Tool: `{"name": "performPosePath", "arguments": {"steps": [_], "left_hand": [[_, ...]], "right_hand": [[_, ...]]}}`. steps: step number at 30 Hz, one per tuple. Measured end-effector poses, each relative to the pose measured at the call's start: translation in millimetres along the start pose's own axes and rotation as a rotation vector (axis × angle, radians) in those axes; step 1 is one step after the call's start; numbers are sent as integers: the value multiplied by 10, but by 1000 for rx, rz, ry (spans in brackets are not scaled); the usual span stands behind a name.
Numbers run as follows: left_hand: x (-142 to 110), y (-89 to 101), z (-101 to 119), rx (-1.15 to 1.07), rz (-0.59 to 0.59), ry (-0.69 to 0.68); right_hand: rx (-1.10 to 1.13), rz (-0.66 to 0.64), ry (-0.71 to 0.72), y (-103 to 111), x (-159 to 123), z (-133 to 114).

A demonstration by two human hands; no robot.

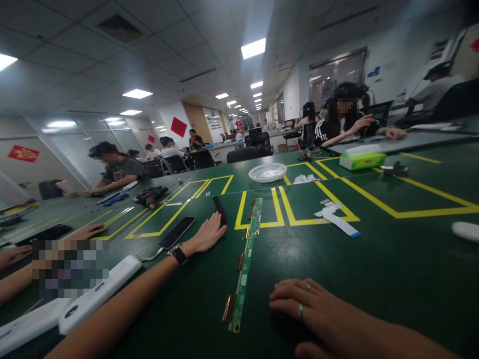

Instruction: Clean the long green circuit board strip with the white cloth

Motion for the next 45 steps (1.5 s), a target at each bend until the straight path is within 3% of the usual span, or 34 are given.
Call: {"name": "performPosePath", "arguments": {"steps": [4, 11, 20, 26, 34, 40, 45], "left_hand": [[-224, 63, 57, -3, -29, -54], [-882, 248, 285, 41, -22, -126], [-1352, 212, 261, 56, -113, -90], [-1514, 267, 248, 59, -64, -98], [-1618, 350, 184, 57, -84, -62], [-1861, 388, 129, 91, -132, -66], [-2057, 541, 35, 114, -14, -31]], "right_hand": [[-11, -11, -2, 11, -21, -50], [-14, -24, -4, -20, -24, 9], [-26, -9, -19, -21, -28, -37], [-30, -2, -38, -49, -10, 64], [-47, -9, 3, -57, 26, 36], [-32, -10, -2, -67, 20, 89], [-29, -7, -21, -71, 16, 93]]}}
Point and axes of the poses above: each hand's wrist, its own x-axis towards the middle knuckle, its own y-axis out of the back of the hand, z = x × y, the point moved 6 cm from there along x, towards the middle knuckle, and after that the axes turned 13 degrees about x, right-handed, at the moved point
